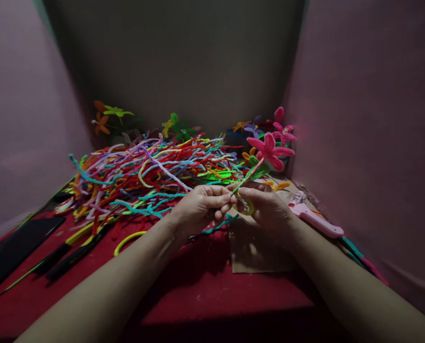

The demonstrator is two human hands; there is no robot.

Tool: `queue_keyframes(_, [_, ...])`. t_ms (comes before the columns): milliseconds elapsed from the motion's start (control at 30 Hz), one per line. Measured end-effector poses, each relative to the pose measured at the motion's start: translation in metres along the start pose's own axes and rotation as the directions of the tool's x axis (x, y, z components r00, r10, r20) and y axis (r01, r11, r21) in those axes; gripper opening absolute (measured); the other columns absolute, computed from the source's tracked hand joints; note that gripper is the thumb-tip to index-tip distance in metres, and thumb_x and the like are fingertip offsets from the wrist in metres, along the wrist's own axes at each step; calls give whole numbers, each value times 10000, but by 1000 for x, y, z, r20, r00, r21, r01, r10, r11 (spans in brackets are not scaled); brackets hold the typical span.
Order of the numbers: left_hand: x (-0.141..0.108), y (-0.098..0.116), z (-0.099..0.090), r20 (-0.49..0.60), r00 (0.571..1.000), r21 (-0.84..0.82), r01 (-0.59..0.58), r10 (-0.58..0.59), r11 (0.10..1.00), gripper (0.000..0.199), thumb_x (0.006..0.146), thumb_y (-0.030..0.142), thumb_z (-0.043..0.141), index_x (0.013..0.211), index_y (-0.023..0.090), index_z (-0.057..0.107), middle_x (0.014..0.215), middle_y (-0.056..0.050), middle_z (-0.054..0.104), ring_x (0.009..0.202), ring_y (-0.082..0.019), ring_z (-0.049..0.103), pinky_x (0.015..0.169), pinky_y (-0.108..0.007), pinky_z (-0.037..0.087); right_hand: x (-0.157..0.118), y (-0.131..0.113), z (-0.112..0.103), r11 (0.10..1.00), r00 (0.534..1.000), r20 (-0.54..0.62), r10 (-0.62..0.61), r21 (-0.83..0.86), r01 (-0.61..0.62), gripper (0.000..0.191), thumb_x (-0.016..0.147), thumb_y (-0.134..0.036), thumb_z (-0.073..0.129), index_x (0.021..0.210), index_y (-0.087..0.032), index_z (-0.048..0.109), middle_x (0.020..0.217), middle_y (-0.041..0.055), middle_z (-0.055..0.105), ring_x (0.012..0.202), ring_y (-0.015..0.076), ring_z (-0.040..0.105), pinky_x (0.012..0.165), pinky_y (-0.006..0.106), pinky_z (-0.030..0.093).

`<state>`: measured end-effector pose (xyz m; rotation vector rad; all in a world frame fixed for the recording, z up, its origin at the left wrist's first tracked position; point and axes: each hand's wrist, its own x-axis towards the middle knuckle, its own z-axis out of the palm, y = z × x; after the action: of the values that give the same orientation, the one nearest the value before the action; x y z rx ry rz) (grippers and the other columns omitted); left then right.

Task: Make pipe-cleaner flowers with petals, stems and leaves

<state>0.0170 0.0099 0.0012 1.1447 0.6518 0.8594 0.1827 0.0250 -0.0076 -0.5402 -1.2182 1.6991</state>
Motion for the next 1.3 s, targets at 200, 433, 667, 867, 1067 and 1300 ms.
queue_keyframes(200, [-3, -2, 10, 72, 997, -128, -13, 22, 992, 105, 777, 214, 573, 753, 112, 587, 437, 60, 420, 335, -24, 321, 326, -127, 273, -1, 2, 2, 996, 998, 4, -65, -53, 65, 89, 698, -231, 660, 732, -157, 697, 611, -3, 596, 539, 90, 481, 555, 245, 362])
queue_keyframes(433, [-1, -6, 16, -195, 951, 487, -118, 239, 866, 175, 784, 320, 551, 738, 153, 582, 560, 20, 502, 442, -75, 410, 436, -191, 333, 0, 7, 2, 981, 974, -189, -121, -171, 89, 127, 676, -278, 693, 646, -164, 646, 574, -23, 544, 518, 93, 440, 498, 241, 311])
queue_keyframes(667, [-1, -16, 6, -1, 808, 986, -97, 590, 134, 155, 822, 235, 467, 740, 202, 595, 711, -45, 582, 680, -159, 512, 653, -246, 355, -2, 14, 4, 938, 955, -243, -168, -338, 79, 208, 680, -341, 687, 594, -160, 633, 548, -18, 517, 530, 110, 433, 523, 260, 319])
queue_keyframes(867, [-1, -10, 10, -153, 828, 908, -97, 540, 407, 136, 793, 216, 503, 683, 187, 577, 593, 9, 534, 554, -117, 467, 562, -216, 338, -3, 10, 5, 942, 980, -147, -137, -325, 83, 144, 711, -317, 662, 677, -177, 661, 643, -8, 561, 616, 127, 484, 583, 258, 355])
queue_keyframes(1067, [0, -3, 15, -239, 925, 680, -57, 295, 731, 183, 770, 230, 522, 602, 161, 546, 473, 44, 466, 419, -74, 397, 434, -186, 310, 1, 14, 0, 986, 990, -139, -21, -166, -2, 73, 669, -235, 678, 698, -169, 666, 656, 7, 598, 638, 146, 537, 620, 273, 404])
queue_keyframes(1300, [-1, 8, -4, -70, 996, 449, 76, -50, 890, 193, 774, 302, 550, 679, 133, 556, 497, 23, 543, 357, -52, 427, 366, -163, 298, 3, 16, 0, 998, 996, -81, 38, -49, -42, 162, 627, -187, 713, 787, -160, 713, 727, 33, 657, 688, 156, 581, 693, 290, 433])
